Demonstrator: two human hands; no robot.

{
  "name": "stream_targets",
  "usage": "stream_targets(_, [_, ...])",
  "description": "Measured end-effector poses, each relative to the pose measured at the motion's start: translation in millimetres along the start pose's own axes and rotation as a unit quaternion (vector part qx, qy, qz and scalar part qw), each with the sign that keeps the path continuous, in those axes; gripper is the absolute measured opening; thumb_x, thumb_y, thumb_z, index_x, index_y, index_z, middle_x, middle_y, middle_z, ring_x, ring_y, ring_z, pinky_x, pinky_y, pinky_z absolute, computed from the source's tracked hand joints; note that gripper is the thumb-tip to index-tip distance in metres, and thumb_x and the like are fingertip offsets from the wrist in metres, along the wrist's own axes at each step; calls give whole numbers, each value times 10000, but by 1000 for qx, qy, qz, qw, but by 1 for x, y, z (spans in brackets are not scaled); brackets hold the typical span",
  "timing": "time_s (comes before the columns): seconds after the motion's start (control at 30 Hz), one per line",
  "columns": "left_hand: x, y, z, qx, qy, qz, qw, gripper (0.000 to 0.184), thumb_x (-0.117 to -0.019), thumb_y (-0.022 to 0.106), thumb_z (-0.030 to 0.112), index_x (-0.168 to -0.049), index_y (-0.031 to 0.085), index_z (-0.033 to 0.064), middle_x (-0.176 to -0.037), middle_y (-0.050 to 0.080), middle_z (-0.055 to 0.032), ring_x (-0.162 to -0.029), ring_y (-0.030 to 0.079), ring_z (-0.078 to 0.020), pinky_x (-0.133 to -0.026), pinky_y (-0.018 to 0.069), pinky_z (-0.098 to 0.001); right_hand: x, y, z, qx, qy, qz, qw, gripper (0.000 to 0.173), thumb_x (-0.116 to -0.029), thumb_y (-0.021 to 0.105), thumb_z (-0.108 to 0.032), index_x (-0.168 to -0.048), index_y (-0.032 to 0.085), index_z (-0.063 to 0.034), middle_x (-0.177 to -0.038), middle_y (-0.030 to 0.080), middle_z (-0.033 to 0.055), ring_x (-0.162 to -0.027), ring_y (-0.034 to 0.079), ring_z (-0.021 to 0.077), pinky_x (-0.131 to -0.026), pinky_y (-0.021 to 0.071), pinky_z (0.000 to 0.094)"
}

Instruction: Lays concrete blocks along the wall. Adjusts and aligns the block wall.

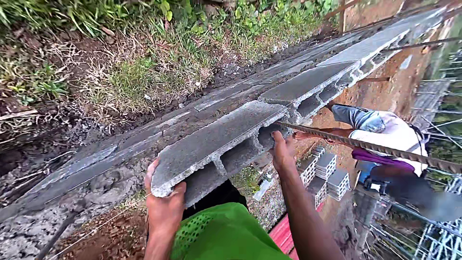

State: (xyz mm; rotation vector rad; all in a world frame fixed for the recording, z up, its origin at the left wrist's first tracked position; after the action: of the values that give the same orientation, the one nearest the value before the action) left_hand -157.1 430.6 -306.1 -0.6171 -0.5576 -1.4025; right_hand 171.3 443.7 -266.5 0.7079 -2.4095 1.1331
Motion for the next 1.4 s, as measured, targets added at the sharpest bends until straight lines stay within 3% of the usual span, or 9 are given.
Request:
stream_targets(0.1, [1, -3, -1, -16, 13, -5, 1000, 931, -727, 699, -3, -1561, 284, -6, -1534, 462, -149, -1355, 522, -146, -1077, 503, -302, 2, -2, 1, 9, 8, -11, 1000, 635, -1024, 583, -209, -1558, 277, -49, -1309, 586, 239, -1072, 674, 303, -811, 611, 470])
stream_targets(0.37, [0, -6, 3, -36, 13, -1, 999, 922, -715, 683, -28, -1552, 296, -18, -1524, 471, -143, -1342, 528, -131, -1065, 505, -281, 2, -2, 3, 6, 11, 0, 1000, 639, -1006, 609, -210, -1530, 307, -6, -1330, 578, 244, -1134, 653, 296, -883, 595, 487])
stream_targets(0.5, [0, -4, 5, -39, 3, 12, 999, 920, -710, 688, -51, -1548, 310, -5, -1516, 477, -134, -1328, 536, -130, -1052, 512, -287, 0, -3, 1, 10, -4, 16, 1000, 499, -991, 613, -192, -1396, 443, 45, -1123, 642, 211, -952, 697, 251, -761, 617, 443])
stream_targets(0.67, [0, -1, 7, -32, -10, 36, 999, 888, -728, 686, -60, -1543, 340, 11, -1499, 497, -135, -1306, 556, -144, -1033, 528, -305, 0, -1, -1, 18, 7, -4, 1000, 572, -1018, 596, -196, -1491, 356, 18, -1224, 614, 235, -1010, 682, 274, -798, 606, 457])
stream_targets(0.8, [0, 0, 8, -8, -9, 23, 1000, 867, -775, 674, -74, -1553, 296, -11, -1515, 462, -178, -1324, 536, -171, -1048, 510, -322, 3, -1, -4, 33, 8, -9, 999, 537, -1043, 584, -226, -1476, 375, 12, -1136, 628, 245, -884, 692, 300, -729, 608, 453])
stream_targets(1.03, [3, -1, 16, -14, -23, -6, 1000, 847, -855, 676, -18, -1580, 238, 2, -1490, 475, -234, -1315, 545, -247, -1054, 507, -401, 12, 1, -6, -6, 49, -19, 999, 732, -1026, 602, -336, -1596, 231, -66, -1429, 519, 282, -1163, 643, 418, -850, 589, 610])
stream_targets(1.23, [2, -3, 14, -13, -46, -7, 999, 871, -866, 675, -39, -1595, 203, 31, -1464, 482, -257, -1273, 557, -306, -1017, 516, -448, 23, -12, -8, -95, 37, -98, 990, 830, -1050, 547, -496, -1641, 106, -115, -1524, 425, 293, -1053, 697, 426, -816, 629, 565])
stream_targets(1.3, [3, -3, 15, -11, -46, -7, 999, 854, -871, 669, -49, -1589, 216, 45, -1419, 511, -250, -1210, 582, -301, -969, 532, -450, 24, -19, -5, -134, 18, -114, 984, 717, -1088, 452, -497, -1629, 175, -115, -1530, 416, 277, -1001, 716, 401, -788, 645, 524])
stream_targets(1.4, [6, -2, 12, -12, -49, -5, 999, 804, -894, 669, -28, -1574, 249, 56, -1367, 546, -241, -1143, 609, -300, -921, 548, -467, 19, -25, 3, -161, -4, -133, 978, 651, -1099, 470, -434, -1617, 245, -110, -1497, 452, 282, -956, 730, 388, -771, 654, 492])
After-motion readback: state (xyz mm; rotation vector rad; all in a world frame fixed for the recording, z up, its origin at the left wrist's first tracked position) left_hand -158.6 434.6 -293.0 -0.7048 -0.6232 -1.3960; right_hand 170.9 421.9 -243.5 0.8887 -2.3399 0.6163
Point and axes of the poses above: each hand's wrist, its own x-axis away from the middle knuckle, its own y-axis out of the palm, z = x × y, the point moved 3 cm from there along -x, towards the middle knuckle
